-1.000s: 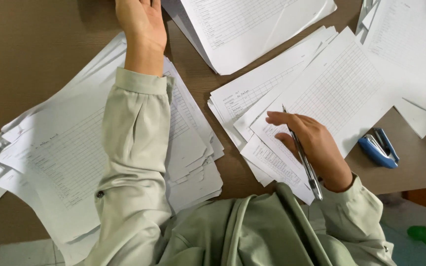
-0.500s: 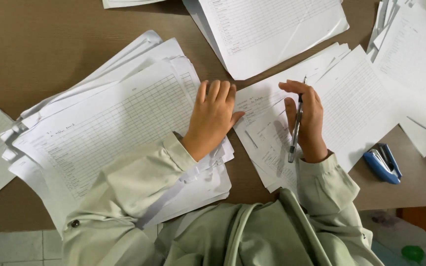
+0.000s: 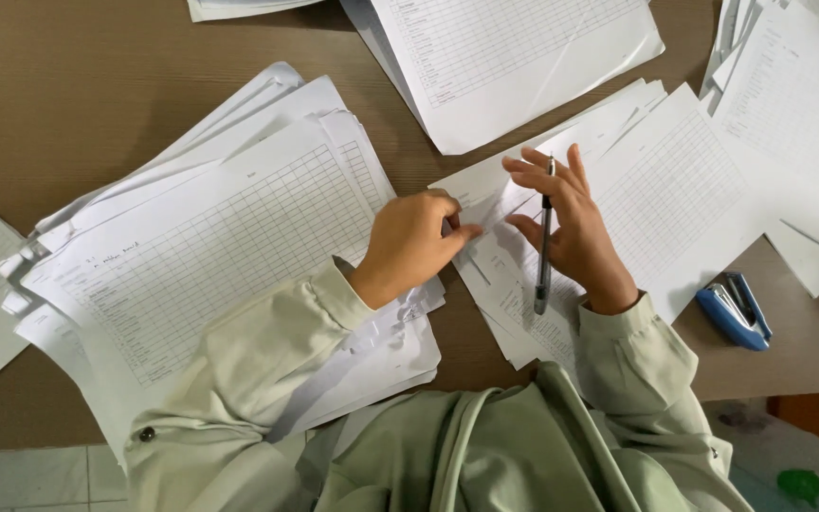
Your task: The person sits at a desk and writes on a grid-form document using a pen, referencing a separate handwritten sheet. They repeatedly flip pages of the reference sheet and move completed forms to a separate stack while continuing to fill out additional forms.
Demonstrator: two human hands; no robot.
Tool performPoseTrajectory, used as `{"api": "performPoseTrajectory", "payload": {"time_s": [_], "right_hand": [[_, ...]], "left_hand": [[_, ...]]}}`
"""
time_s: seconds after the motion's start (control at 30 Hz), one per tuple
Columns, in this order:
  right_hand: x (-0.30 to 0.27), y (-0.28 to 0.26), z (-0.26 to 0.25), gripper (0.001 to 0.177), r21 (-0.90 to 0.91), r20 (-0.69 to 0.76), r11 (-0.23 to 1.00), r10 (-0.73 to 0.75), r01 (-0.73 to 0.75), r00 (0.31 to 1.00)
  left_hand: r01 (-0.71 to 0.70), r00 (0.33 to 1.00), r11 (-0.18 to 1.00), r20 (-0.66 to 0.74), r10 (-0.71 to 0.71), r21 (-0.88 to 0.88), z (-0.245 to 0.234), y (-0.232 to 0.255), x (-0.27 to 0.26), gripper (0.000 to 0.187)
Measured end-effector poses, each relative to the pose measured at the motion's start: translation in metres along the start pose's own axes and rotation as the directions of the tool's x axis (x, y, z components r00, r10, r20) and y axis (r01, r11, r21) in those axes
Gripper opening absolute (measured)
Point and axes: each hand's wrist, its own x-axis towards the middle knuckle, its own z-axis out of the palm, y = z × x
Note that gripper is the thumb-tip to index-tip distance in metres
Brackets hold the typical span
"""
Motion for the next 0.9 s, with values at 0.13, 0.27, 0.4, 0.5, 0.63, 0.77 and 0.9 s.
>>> {"api": "performPoseTrajectory", "payload": {"time_s": [0.13, 0.27, 0.4, 0.5, 0.63, 0.77, 0.9], "right_hand": [[0.000, 0.002, -0.004, 0.032, 0.054, 0.164, 0.998, 0.024, -0.033, 0.986], [0.013, -0.012, -0.012, 0.023, 0.035, 0.288, 0.999, 0.024, -0.036, 0.957], [0.018, -0.022, -0.011, 0.024, 0.044, 0.384, 0.999, 0.004, -0.023, 0.923], [0.014, -0.015, -0.003, 0.055, 0.237, 0.351, 0.971, -0.046, -0.041, 0.935], [0.020, -0.025, -0.010, 0.076, 0.378, 0.148, 0.883, 0.238, -0.277, 0.960], [-0.001, 0.015, 0.027, 0.059, 0.534, -0.036, 0.806, 0.325, -0.257, 0.945], [0.001, 0.014, 0.047, 0.039, 0.453, -0.056, 0.823, 0.410, -0.343, 0.910]], "left_hand": [[0.066, 0.967, 0.979, 0.254, -0.016, -0.191, -0.010, 0.015, -0.017, 0.028], [-0.002, 0.942, 0.992, 0.333, 0.046, -0.130, -0.028, 0.012, -0.015, 0.027], [-0.200, 0.980, 0.972, 0.000, 0.201, 0.120, -0.014, -0.023, -0.003, 0.054], [-0.215, 0.958, 0.937, -0.129, 0.258, 0.274, 0.004, -0.043, 0.006, 0.041], [-0.222, 0.949, 0.910, -0.138, 0.284, 0.351, 0.008, -0.043, 0.006, 0.052], [-0.233, 0.946, 0.896, -0.126, 0.299, 0.377, 0.006, -0.045, 0.006, 0.049], [-0.279, 0.914, 0.887, -0.181, 0.362, 0.367, 0.005, -0.043, 0.006, 0.039]]}}
